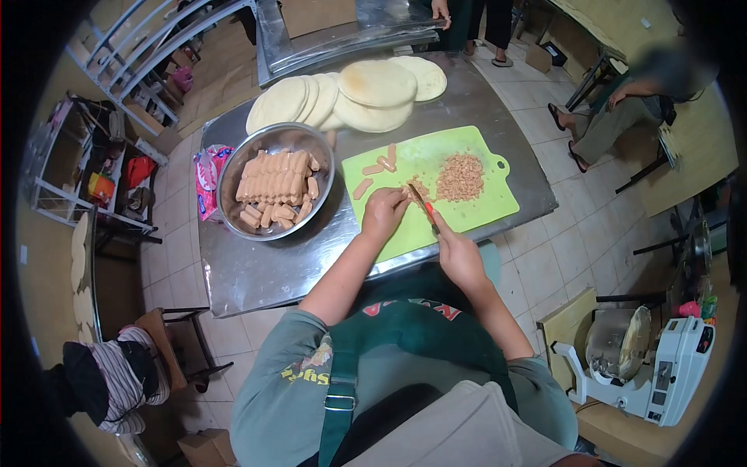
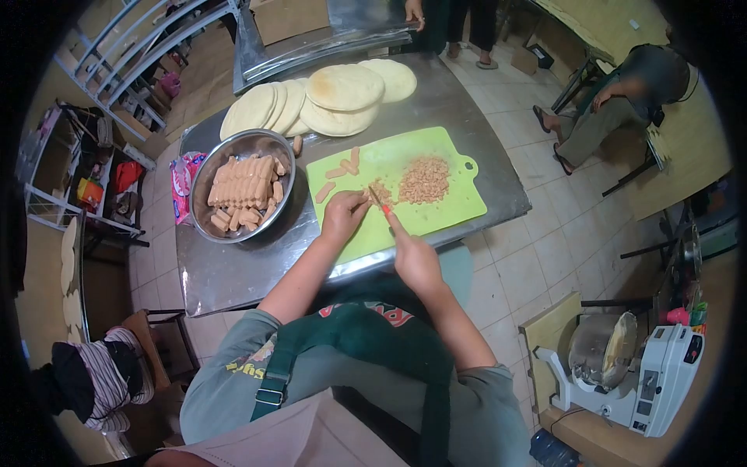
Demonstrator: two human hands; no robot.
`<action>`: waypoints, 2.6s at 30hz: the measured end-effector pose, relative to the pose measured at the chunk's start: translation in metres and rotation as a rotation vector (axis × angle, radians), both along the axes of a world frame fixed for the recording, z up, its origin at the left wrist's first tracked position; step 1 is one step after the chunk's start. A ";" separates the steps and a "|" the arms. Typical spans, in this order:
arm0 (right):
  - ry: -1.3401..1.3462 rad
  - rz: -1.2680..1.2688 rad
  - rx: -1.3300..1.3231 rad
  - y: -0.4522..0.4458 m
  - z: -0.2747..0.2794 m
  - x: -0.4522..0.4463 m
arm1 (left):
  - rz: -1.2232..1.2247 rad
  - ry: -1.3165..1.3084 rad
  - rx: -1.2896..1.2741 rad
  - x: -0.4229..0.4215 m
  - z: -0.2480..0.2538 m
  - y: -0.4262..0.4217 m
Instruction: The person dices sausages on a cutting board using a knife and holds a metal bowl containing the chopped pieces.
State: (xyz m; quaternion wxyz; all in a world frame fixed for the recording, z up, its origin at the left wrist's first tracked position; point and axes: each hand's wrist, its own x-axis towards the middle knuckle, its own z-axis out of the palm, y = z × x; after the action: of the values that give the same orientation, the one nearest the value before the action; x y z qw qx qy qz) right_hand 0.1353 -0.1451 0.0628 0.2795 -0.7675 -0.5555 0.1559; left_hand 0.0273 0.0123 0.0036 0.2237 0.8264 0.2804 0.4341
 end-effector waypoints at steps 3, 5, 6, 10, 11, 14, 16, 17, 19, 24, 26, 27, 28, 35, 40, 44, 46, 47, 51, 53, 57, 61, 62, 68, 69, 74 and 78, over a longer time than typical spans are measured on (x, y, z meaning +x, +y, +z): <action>-0.037 0.005 -0.072 0.008 -0.004 -0.003 | -0.028 0.098 -0.026 -0.004 0.006 0.001; -0.060 0.018 -0.055 0.010 -0.009 -0.003 | -0.023 0.077 -0.032 -0.003 0.005 0.000; -0.083 0.032 -0.038 0.010 -0.011 -0.003 | -0.019 0.056 -0.039 -0.002 0.004 -0.001; -0.098 0.032 -0.037 0.011 -0.011 -0.001 | -0.006 0.041 -0.023 -0.002 0.000 -0.001; -0.080 0.023 -0.075 0.011 -0.009 -0.001 | 0.004 0.037 -0.036 -0.001 0.000 -0.001; -0.065 0.016 -0.112 0.010 -0.006 -0.001 | 0.017 0.050 -0.067 -0.001 -0.001 -0.002; -0.067 0.021 -0.111 0.011 -0.006 -0.001 | 0.023 0.066 -0.085 -0.002 -0.001 -0.002; -0.075 0.024 -0.110 0.011 -0.007 -0.001 | 0.022 0.068 -0.067 -0.002 -0.001 -0.002; -0.083 0.025 -0.108 0.011 -0.008 -0.001 | 0.020 0.069 -0.049 -0.002 -0.003 -0.002; -0.030 0.059 -0.101 0.024 -0.013 0.001 | 0.014 0.130 0.032 -0.005 -0.004 -0.002; -0.051 0.072 -0.109 0.032 -0.020 0.002 | 0.018 0.127 0.049 -0.004 -0.005 -0.003; -0.071 0.086 -0.115 0.033 -0.020 0.001 | 0.024 0.125 0.068 -0.004 -0.004 -0.003; -0.072 0.086 -0.116 0.031 -0.020 0.001 | 0.024 0.124 0.067 -0.004 -0.004 -0.003; -0.087 0.048 -0.061 -0.015 -0.016 -0.006 | 0.023 0.110 0.052 -0.005 -0.004 -0.001; -0.079 0.045 -0.020 -0.023 -0.011 -0.002 | 0.024 0.142 0.080 -0.005 -0.004 -0.001; -0.055 0.020 -0.003 -0.010 -0.008 -0.004 | 0.010 0.129 0.118 -0.006 -0.004 0.000; -0.089 0.010 -0.001 -0.003 -0.007 -0.006 | 0.001 0.123 0.130 -0.005 -0.004 -0.001; -0.131 0.015 -0.043 0.001 -0.006 -0.008 | -0.005 0.116 0.140 -0.005 -0.003 -0.001; -0.206 0.036 -0.082 0.009 -0.009 -0.011 | -0.032 0.143 0.140 -0.006 -0.006 0.001; -0.217 0.033 -0.097 0.010 -0.009 -0.013 | -0.029 0.138 0.137 -0.006 -0.006 0.001; -0.239 0.036 -0.110 0.012 -0.011 -0.012 | -0.020 0.163 0.130 -0.006 -0.007 0.000; -0.248 0.059 -0.184 0.023 -0.011 -0.011 | 0.003 0.161 0.150 -0.006 -0.009 0.000; -0.244 0.070 -0.170 0.026 -0.015 -0.010 | 0.016 0.136 0.161 -0.005 -0.009 0.000; -0.198 0.085 -0.166 0.020 -0.017 -0.011 | 0.063 0.144 0.096 -0.008 0.002 -0.005; -0.196 0.086 -0.158 0.014 -0.017 -0.012 | 0.075 0.173 0.058 -0.008 0.003 -0.004; -0.133 0.058 -0.025 -0.021 -0.023 -0.014 | 0.109 0.102 0.003 -0.007 -0.003 -0.002; -0.074 0.046 0.008 -0.030 -0.013 -0.010 | 0.113 0.145 -0.066 -0.011 0.001 -0.002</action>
State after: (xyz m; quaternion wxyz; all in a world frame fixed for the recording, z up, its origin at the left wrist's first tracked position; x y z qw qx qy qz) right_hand 0.1257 -0.1753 0.0494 0.2581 -0.7588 -0.5834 0.1315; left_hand 0.0166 0.0101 0.0042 0.2052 0.8306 0.3563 0.3756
